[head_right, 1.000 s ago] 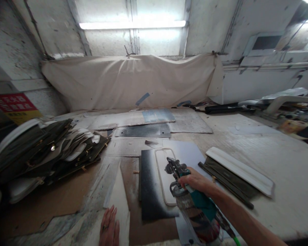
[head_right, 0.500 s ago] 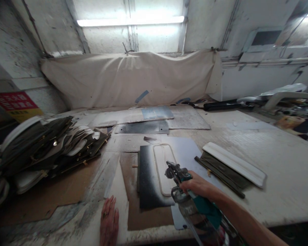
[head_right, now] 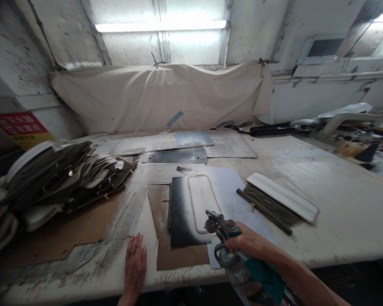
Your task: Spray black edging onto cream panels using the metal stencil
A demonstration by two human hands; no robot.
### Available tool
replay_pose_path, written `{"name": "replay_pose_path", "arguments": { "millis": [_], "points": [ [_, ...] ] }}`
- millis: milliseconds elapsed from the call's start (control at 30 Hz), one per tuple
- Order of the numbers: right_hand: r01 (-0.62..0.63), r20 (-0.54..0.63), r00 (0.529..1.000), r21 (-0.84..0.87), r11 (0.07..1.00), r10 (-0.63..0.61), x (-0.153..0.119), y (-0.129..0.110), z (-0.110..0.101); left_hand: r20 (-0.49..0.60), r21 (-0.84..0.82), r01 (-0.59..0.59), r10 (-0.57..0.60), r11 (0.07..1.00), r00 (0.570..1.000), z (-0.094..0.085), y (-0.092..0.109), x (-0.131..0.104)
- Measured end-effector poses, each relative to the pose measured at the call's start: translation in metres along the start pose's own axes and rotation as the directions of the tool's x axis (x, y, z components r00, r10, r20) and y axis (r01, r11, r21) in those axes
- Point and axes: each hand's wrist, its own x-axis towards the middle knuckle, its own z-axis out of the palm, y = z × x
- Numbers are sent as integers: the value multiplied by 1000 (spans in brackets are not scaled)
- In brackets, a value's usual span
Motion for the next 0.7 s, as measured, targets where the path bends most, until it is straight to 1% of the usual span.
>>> {"name": "replay_pose_path", "arguments": {
  "millis": [100,167,367,467,567,633,700],
  "points": [
    [7,-22,1000,16,1000,-7,-4,1,2,0,-11,5,-5,1000,1000,-1,2,-1],
    [27,-55,998,26,999,-25,3,-3,0,-2,-13,8,-8,1000,1000,-2,3,-1],
    [62,-145,988,60,996,-53,54,-26,-14,-27,-3,6,-6,1000,1000,-4,3,-4],
    [68,-183,982,107,992,-48,68,-36,-25,-26,10,8,-8,1000,1000,-4,2,-6],
    [68,-223,974,147,987,-34,64,-34,-36,-35,6,6,-6,1000,999,-3,0,-7],
    [46,-231,973,162,986,-8,53,-24,-41,-43,-1,0,0,1000,999,-3,-2,-7],
    [14,-211,977,163,986,21,39,-10,-41,-52,-12,-6,5,1000,999,-2,-5,-8]
  ]
}}
